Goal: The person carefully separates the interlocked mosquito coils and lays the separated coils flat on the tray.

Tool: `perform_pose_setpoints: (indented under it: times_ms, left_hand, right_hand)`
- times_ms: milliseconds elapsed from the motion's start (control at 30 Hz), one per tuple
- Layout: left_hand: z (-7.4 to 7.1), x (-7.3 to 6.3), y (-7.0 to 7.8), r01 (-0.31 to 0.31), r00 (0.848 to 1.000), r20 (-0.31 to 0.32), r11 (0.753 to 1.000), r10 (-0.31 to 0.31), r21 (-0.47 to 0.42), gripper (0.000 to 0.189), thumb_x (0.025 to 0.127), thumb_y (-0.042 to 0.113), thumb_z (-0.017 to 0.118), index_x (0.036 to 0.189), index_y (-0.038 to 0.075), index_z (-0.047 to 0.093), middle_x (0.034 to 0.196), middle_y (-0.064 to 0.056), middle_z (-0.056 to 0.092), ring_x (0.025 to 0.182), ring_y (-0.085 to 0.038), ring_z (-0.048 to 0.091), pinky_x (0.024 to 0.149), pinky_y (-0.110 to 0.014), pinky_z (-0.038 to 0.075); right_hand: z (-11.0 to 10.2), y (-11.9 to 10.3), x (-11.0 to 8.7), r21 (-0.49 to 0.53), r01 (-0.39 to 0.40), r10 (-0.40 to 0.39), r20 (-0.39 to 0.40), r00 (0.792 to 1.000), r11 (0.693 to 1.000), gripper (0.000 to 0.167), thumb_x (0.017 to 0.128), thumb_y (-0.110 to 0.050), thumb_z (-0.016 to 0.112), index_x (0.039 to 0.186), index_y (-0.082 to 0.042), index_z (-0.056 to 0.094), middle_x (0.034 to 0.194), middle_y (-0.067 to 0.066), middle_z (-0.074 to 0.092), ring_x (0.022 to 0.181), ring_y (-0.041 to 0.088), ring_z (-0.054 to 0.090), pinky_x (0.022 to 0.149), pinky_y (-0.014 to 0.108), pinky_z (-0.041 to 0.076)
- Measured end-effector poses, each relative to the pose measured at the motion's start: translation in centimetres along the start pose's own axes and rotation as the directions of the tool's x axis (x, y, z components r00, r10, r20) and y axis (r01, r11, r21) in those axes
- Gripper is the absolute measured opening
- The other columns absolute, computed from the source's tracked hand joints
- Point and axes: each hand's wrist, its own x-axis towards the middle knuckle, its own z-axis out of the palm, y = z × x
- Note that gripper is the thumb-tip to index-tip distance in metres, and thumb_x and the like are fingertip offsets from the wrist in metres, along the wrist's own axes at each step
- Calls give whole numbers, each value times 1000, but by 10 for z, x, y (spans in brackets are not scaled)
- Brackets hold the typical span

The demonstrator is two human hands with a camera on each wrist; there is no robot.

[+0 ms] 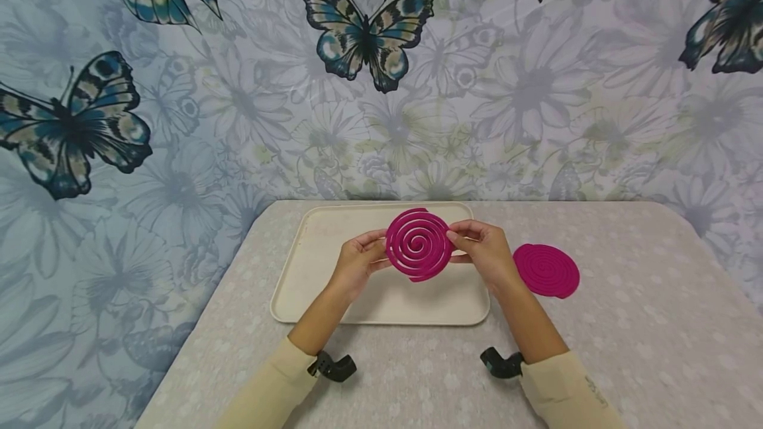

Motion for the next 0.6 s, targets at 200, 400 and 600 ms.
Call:
perform_pose_setpoints:
  times_ms: [200, 400, 600]
  left_hand:
    - [0, -1, -3, 48, 999, 8, 999, -48, -25, 28, 100, 1, 63, 126, -7, 62, 93, -5, 76, 79, -14, 74, 74, -31, 63]
    - [1, -1, -3, 70, 997, 30, 997, -69, -36, 30, 99, -2, 61, 129, -6, 60, 91, -5, 76, 77, -14, 74, 72, -30, 63]
    - [0, 0, -3, 73, 997, 36, 996, -71, -48, 29, 99, -3, 61, 128, -6, 60, 91, -6, 76, 77, -15, 74, 72, -31, 63]
  right_hand:
    - [-2, 0, 0, 15, 0, 0, 13, 1000, 1000, 13, 100, -12, 66, 109, -3, 70, 93, 0, 71, 83, 14, 73, 76, 41, 63]
    - [-2, 1, 0, 29, 2, -3, 12, 1000, 1000, 12, 99, -11, 66, 108, -5, 71, 95, 0, 71, 84, 14, 73, 75, 39, 63]
    - [-1, 2, -1, 28, 4, -4, 7, 1000, 1000, 17, 98, -15, 69, 110, -3, 72, 95, 0, 71, 85, 14, 73, 74, 38, 63]
